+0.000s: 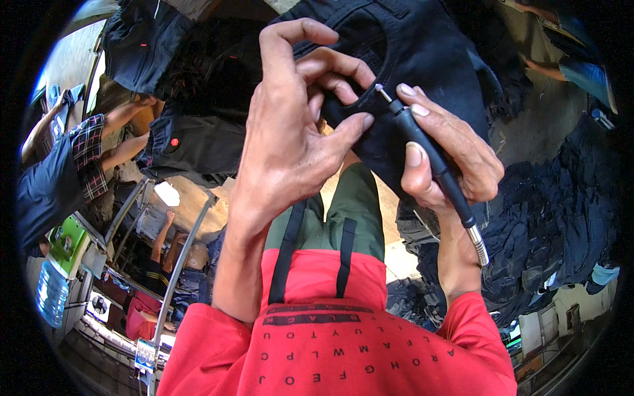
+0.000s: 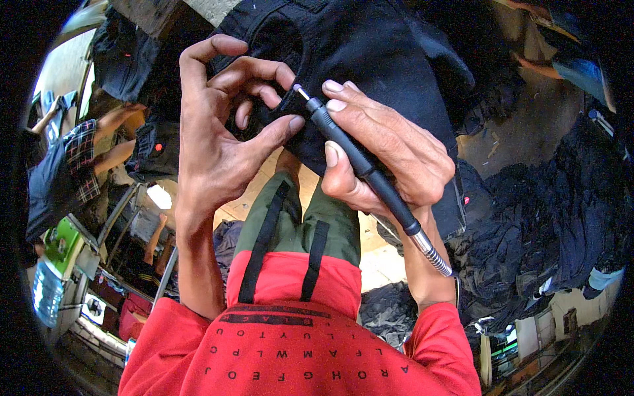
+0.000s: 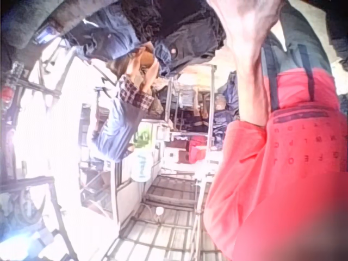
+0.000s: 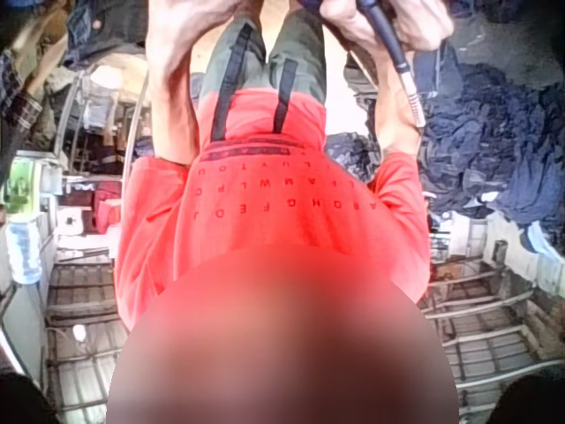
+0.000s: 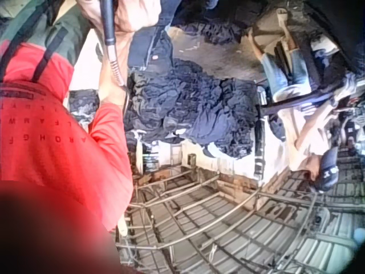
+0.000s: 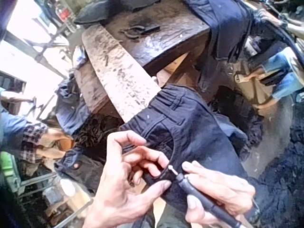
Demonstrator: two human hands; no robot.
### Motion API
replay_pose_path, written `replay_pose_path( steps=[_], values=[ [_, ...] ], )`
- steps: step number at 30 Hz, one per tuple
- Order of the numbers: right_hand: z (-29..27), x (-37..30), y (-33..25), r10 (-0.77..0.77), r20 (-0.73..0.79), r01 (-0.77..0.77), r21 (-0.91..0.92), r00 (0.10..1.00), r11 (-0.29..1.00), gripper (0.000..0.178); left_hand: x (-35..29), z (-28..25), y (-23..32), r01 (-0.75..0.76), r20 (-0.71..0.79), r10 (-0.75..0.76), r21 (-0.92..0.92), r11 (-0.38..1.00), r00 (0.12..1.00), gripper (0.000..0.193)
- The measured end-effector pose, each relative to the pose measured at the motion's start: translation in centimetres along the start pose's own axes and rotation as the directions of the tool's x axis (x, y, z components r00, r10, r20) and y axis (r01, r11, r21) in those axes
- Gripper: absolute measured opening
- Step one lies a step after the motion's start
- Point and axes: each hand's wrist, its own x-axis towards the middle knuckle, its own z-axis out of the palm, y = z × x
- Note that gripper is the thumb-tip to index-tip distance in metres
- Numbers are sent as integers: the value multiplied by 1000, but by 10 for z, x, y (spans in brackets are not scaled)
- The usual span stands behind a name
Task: The person uses a rotary cutter to trim loose threads and edges on black fabric pieces laid on a wooden workbench. They repeatedly reposition the fabric and cut along seams and edges, then place the pieces back on the bench.
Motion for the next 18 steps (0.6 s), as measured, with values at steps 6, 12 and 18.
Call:
replay_pose_path(
  steps=[6,12,18],
  values=[
    [1,1,3,23,-23,-23,-4,999,1000,30,3,3,-3,-12,-23,12,-24,1000,1000,87],
    [0,2,4,67,-37,-67,4,997,998,31,3,6,-2,-16,-31,15,-39,999,999,87],
    [-1,1,-5,96,-47,-96,-18,994,995,32,-2,6,-1,-34,-41,31,-65,997,999,88]
  ],
)
